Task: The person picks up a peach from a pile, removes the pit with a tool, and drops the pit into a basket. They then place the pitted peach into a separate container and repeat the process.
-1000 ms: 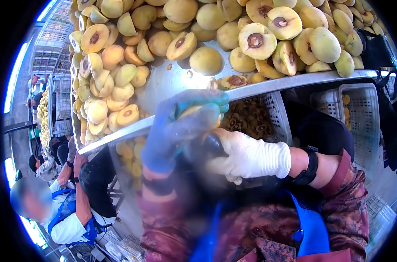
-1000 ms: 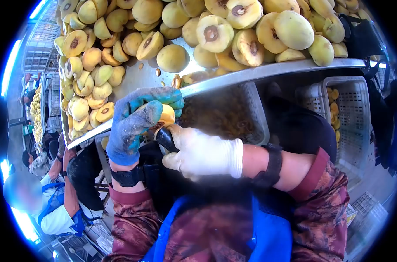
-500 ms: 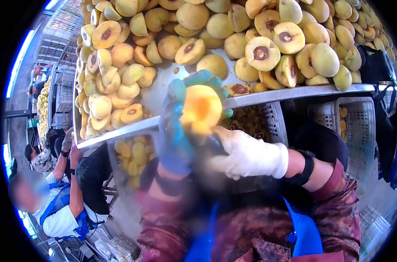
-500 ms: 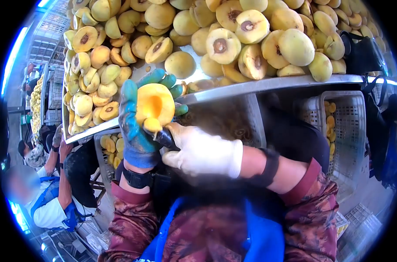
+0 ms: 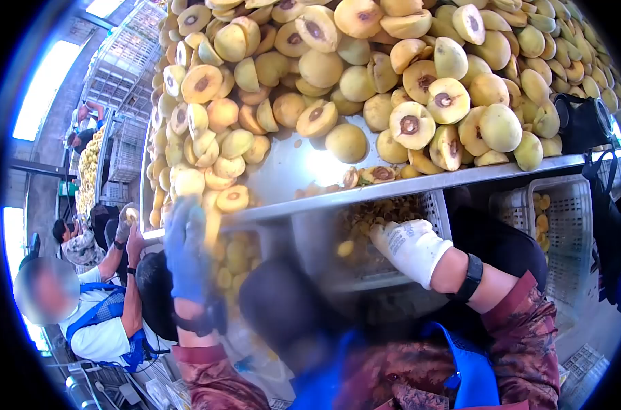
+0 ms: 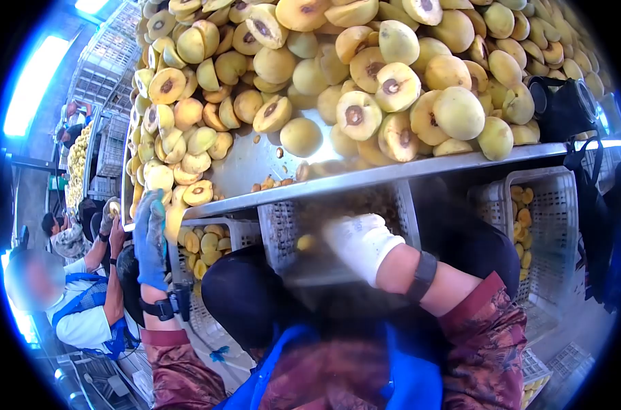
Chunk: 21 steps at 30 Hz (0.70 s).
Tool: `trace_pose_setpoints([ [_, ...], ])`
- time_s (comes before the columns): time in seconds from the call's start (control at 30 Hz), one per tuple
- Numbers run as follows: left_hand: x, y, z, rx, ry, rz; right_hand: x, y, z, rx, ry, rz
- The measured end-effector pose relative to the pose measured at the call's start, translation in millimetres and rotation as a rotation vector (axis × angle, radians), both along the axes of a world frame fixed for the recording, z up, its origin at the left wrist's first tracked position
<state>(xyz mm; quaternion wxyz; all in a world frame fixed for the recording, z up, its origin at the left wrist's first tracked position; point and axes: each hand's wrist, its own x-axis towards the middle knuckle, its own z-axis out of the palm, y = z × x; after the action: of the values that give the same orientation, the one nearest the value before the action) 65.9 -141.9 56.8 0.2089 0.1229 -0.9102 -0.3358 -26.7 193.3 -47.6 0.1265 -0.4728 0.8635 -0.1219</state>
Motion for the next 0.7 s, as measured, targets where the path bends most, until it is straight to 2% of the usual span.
trace_pose_setpoints([
  [0.07,-10,-6,10,-0.547,-0.051,-0.151,1,-1,-1,0.097,-0.028,0.04],
  [0.13,-54,18,22,-0.443,-0.084,-0.149,2,0,2,0.131,-0.031,0.108],
  [0.17,-82,31,18,-0.285,-0.095,-0.056,5,2,2,0.073,-0.046,0.113],
  [0.2,-106,50,18,-0.061,-0.16,-0.06,4,3,4,-0.017,-0.106,0.102],
  [0.23,-132,34,-10,-0.555,-0.007,-0.217,1,4,7,-0.109,-0.166,0.088],
  [0.27,-155,54,-11,-0.449,-0.128,-0.16,-1,5,11,-0.138,-0.181,0.081],
  [0.37,-197,79,-34,-0.839,-0.358,-0.158,-5,7,18,-0.25,-0.198,0.055],
  [0.43,-208,98,-29,-0.829,-0.539,-0.145,-7,8,18,-0.358,-0.172,0.032],
  [0.47,-209,103,-28,-0.824,-0.636,-0.138,-8,9,21,-0.332,-0.235,0.005],
  [0.57,-200,105,-40,-0.891,-0.474,-0.187,-11,4,14,-0.429,-0.337,-0.043],
  [0.67,-196,103,-54,-1.01,-0.274,-0.306,-17,-1,27,-0.555,-0.446,-0.201],
  [0.7,-197,102,-57,-0.884,-0.33,-0.363,-21,-3,31,-0.608,-0.446,-0.234],
])
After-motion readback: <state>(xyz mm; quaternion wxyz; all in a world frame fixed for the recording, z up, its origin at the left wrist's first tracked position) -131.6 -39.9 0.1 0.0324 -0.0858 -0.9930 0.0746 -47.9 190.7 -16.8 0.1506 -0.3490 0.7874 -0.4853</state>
